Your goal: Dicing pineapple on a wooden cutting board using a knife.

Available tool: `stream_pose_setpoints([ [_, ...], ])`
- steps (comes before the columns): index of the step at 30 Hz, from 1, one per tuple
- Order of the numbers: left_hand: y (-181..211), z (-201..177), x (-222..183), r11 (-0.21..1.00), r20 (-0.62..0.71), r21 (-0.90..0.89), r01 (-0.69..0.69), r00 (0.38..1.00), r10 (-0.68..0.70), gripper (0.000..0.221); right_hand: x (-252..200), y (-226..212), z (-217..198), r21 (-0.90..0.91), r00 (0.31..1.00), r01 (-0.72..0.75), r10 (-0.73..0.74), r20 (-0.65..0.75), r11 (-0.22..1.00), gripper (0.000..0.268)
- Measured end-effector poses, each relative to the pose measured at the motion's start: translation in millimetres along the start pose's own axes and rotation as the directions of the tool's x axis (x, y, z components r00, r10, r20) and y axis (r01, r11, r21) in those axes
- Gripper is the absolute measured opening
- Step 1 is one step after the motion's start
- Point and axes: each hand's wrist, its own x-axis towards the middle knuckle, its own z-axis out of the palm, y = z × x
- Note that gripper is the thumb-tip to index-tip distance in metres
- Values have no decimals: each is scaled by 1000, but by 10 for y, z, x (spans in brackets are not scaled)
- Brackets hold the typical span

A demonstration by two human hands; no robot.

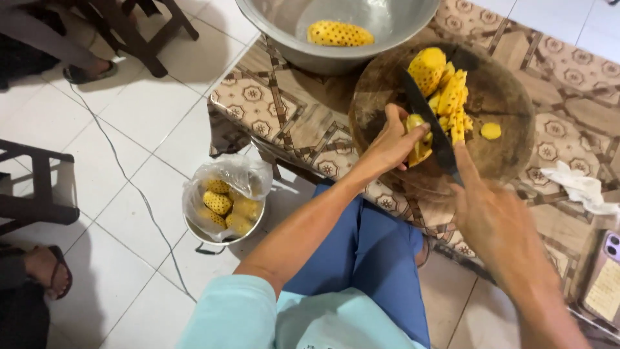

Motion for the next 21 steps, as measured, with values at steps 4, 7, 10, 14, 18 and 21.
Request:
stream_pose_setpoints([
  [4, -51, 9, 53, 1000, 4, -22, -11, 1000, 11, 43, -53, 149, 59, -323, 999, 10, -25, -43, 946, 70],
  [7, -50, -2, 63, 999, 15, -36, -3, 1000, 3, 37, 46, 314, 263, -406, 980, 101, -161, -115, 908, 72],
  [10, -81, -9, 104, 999, 23, -10, -41, 999, 41, 37, 123, 420, 419, -391, 945, 124, -229, -234, 912, 74],
  [14, -111, -13, 106, 999, 37, -1, -50, 998, 50, 38, 228, 505, 561, -360, 912, 199, -307, -271, 912, 71],
  [18, -71, -17, 46, 998, 31, -2, -55, 998, 55, 39, 357, 567, 734, -367, 878, 190, -325, -352, 911, 69],
  [21, 12, -17, -28, 1000, 21, 24, -12, 1000, 12, 42, 372, 385, 645, -282, 910, 216, -298, -289, 935, 66],
])
